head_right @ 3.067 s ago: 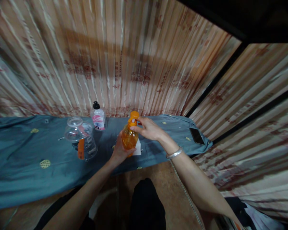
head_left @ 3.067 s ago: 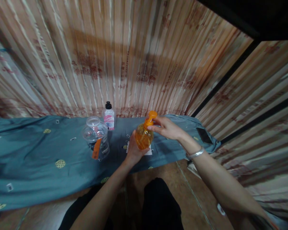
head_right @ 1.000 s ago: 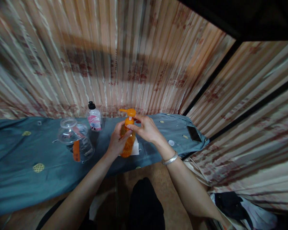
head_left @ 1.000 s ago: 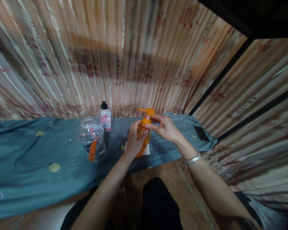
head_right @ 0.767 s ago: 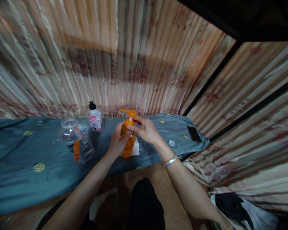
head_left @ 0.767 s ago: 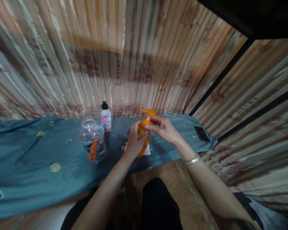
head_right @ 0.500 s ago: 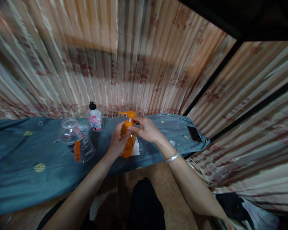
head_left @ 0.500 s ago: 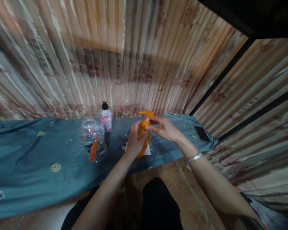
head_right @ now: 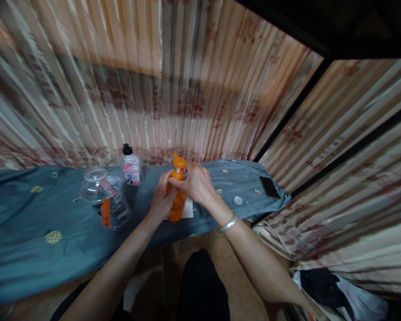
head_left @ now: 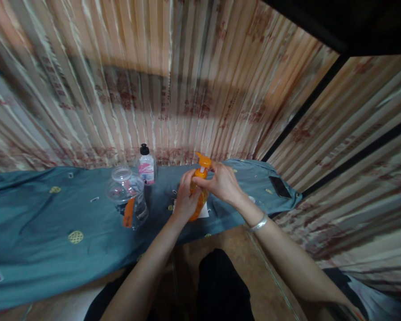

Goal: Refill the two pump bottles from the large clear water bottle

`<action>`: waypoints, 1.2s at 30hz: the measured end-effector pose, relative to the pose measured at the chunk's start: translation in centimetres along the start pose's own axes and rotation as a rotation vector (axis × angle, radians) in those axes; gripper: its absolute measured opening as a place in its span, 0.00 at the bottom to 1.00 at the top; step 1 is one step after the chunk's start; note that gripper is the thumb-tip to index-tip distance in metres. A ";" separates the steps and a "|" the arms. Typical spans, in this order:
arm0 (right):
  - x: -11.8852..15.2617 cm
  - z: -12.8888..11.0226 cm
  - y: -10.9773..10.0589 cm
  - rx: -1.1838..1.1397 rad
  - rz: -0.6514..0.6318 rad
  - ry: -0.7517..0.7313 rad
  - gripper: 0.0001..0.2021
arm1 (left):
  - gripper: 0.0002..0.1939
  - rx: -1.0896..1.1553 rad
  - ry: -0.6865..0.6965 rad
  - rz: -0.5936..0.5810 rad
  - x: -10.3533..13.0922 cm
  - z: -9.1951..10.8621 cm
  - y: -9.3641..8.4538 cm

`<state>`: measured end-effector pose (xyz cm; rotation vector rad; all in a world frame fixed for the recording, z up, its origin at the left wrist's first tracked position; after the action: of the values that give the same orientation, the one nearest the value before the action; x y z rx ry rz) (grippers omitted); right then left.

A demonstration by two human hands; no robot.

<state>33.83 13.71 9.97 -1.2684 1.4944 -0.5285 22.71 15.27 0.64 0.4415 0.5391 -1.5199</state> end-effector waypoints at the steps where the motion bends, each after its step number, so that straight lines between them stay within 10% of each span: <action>1: 0.1 0.1 0.1 -0.004 0.007 -0.001 0.13 | 0.28 -0.001 0.000 -0.001 0.0 0.0 0.0; 10: 0.5 1.6 0.2 -0.366 -0.129 -0.216 0.12 | 0.26 -0.024 -0.019 0.003 0.0 0.1 0.0; 21: 0.9 0.8 0.9 -0.104 0.152 0.019 0.15 | 0.28 -0.019 0.019 -0.016 0.0 0.0 -0.2; 29: 0.6 1.5 1.0 -0.420 -0.102 -0.173 0.11 | 0.24 -0.025 0.016 -0.016 0.0 0.5 -0.2; 36: 0.9 1.4 1.4 -0.207 0.153 0.089 0.13 | 0.24 -0.027 0.021 -0.009 0.0 0.1 -0.2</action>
<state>34.54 13.77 7.95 -1.2888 1.7409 -0.3400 22.56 15.19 0.75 0.4344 0.5781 -1.5164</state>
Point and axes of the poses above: each hand's wrist, its own x-axis away from the middle knuckle, its own y-axis out of the palm, z = x × y, the point moved 4 cm from there along -x, towards the middle knuckle, and after that the axes turned 3 degrees about x, right-handed, at the moved point
